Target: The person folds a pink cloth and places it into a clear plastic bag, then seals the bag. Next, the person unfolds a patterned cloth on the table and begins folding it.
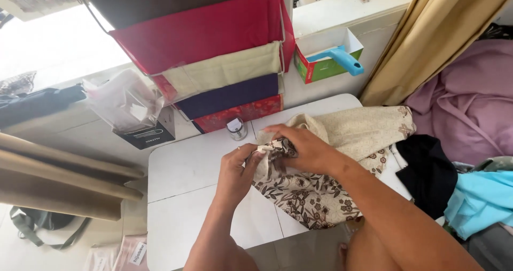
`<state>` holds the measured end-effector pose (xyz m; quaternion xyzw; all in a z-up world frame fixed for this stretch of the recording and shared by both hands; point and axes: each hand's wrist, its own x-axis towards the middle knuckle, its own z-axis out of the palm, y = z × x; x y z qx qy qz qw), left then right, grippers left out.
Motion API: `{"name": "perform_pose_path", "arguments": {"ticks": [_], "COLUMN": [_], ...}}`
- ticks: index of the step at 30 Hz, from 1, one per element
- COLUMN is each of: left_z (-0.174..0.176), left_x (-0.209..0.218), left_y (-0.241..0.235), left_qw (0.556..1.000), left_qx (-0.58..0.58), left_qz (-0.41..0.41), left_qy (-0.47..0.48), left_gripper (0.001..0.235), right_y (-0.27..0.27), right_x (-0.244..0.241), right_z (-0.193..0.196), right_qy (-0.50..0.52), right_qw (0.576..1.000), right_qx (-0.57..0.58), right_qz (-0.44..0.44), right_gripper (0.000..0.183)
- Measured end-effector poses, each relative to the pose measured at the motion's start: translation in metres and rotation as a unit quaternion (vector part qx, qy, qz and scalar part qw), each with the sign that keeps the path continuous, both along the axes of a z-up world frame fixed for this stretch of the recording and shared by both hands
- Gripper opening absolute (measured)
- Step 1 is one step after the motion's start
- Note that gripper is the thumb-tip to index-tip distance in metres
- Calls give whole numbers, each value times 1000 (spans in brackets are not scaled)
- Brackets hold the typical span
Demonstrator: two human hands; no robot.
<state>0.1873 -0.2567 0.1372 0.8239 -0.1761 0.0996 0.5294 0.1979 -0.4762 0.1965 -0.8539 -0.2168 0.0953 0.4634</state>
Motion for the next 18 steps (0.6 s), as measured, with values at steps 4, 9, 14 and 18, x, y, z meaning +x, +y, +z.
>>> {"name": "perform_pose_path", "arguments": {"ticks": [4,9,14,18], "left_z": [21,29,53,42], "left_x": [-8,-19,-39,-46], "left_y": [8,34,49,67], "left_qw": [998,984,969,962], "left_qx": [50,170,214,211], "left_qz": [-13,50,121,172], "left_qy": [-24,25,22,-18], "left_gripper": [13,31,35,28], "right_y": [-9,-29,-32,-34], "right_x": [12,6,-4,-9], "right_z": [-16,-4,-3,-12], "right_qy": [-15,-30,-91,-105], "right_qw": [1000,998,993,991], "right_qx": [-17,-38,-43,-34], "right_qz": [-13,-48,-57,-70], "right_gripper": [32,30,30,27]}}
